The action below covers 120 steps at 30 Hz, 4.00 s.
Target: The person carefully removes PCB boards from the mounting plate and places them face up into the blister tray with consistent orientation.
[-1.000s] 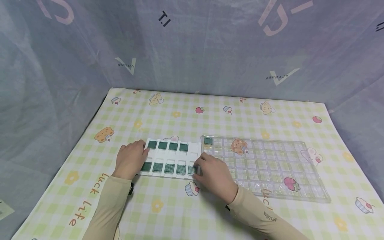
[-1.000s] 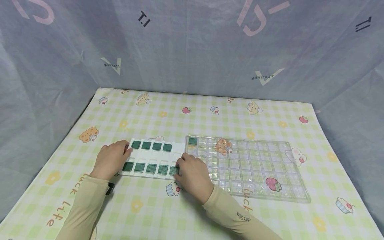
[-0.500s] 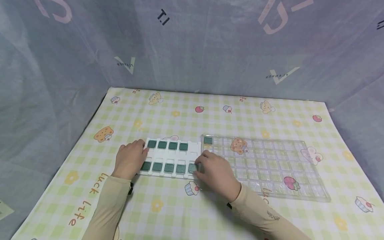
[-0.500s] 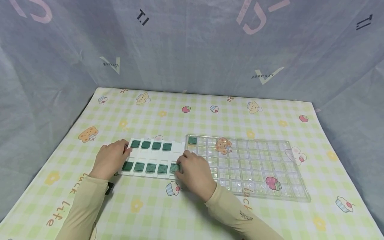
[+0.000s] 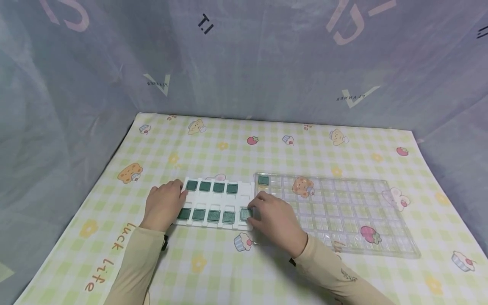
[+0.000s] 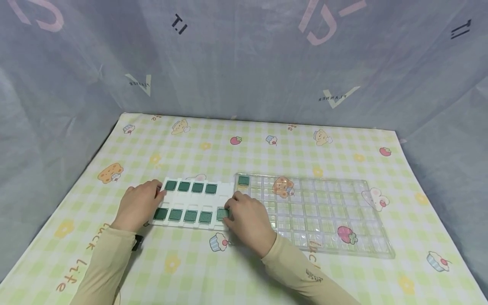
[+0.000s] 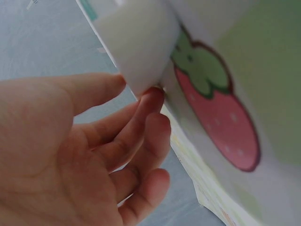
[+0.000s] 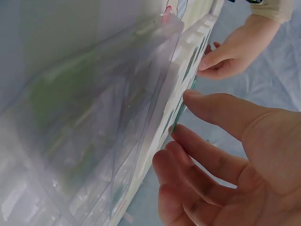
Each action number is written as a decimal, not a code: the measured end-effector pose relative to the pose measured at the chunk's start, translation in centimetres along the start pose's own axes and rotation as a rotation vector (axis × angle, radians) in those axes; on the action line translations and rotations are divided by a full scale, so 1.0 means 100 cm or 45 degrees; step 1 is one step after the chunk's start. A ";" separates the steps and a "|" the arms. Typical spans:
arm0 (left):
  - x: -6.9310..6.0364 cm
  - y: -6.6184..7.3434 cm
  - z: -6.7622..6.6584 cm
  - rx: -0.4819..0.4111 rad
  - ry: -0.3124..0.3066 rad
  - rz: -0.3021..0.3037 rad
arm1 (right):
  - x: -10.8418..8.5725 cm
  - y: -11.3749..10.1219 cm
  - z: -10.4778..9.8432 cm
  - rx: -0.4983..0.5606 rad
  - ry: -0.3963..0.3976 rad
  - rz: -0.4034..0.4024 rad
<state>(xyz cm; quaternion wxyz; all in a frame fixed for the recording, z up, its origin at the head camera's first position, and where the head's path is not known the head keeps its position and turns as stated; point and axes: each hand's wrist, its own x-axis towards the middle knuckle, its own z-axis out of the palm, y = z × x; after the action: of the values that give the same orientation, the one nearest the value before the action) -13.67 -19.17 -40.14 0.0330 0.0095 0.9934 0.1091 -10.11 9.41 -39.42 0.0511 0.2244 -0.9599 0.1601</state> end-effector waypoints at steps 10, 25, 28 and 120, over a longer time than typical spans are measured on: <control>-0.003 -0.001 0.000 0.002 0.029 0.014 | 0.006 0.010 -0.002 -0.043 0.041 -0.022; -0.002 0.000 0.000 -0.010 0.033 0.010 | 0.019 0.028 -0.013 -0.008 0.020 0.076; -0.003 0.000 0.000 -0.012 0.034 0.011 | 0.022 0.032 -0.014 0.007 0.007 0.118; -0.002 0.000 0.001 -0.019 0.029 0.001 | 0.039 0.053 -0.004 -0.059 -0.116 0.208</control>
<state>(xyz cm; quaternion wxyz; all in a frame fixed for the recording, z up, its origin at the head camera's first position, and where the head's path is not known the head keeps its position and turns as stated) -13.47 -19.16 -40.18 0.0219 0.0083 0.9929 0.1166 -15.97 12.37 -39.90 -0.0007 0.1510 -0.9798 0.1311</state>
